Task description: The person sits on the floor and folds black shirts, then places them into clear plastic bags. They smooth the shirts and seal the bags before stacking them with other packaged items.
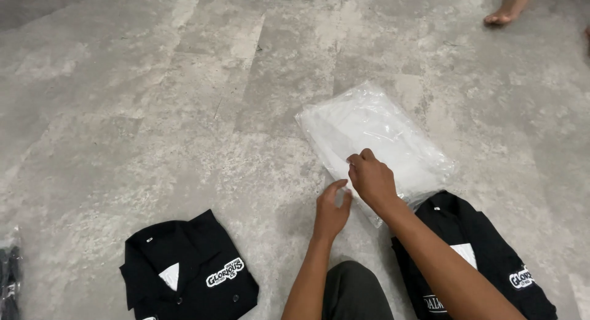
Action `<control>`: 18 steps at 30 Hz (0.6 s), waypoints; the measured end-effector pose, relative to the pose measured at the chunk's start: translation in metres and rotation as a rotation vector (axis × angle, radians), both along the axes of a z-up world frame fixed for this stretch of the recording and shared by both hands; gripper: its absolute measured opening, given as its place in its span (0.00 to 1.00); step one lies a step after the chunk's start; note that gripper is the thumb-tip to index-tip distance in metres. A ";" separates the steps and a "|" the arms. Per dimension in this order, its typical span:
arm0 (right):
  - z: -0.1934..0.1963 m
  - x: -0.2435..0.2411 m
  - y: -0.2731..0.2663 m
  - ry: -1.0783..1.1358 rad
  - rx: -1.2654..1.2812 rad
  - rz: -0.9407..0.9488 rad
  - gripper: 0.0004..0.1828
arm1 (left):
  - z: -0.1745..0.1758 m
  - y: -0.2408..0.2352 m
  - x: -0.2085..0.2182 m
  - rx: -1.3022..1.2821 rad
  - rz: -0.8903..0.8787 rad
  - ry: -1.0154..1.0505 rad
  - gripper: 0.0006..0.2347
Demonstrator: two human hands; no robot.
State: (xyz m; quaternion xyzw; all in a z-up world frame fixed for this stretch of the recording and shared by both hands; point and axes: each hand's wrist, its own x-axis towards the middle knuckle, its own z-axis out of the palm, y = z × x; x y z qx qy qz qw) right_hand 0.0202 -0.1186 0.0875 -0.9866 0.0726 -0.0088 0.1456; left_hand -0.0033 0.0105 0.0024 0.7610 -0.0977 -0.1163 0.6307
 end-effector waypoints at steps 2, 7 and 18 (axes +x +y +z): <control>0.013 -0.009 0.020 0.006 -0.022 0.048 0.13 | 0.009 0.015 0.001 -0.110 0.076 0.172 0.19; 0.002 -0.040 0.070 0.051 -0.103 0.237 0.14 | 0.033 0.056 0.003 -0.478 0.202 0.590 0.30; -0.066 -0.104 0.118 -0.140 -0.119 0.682 0.20 | -0.021 0.164 -0.009 -0.507 0.595 0.589 0.21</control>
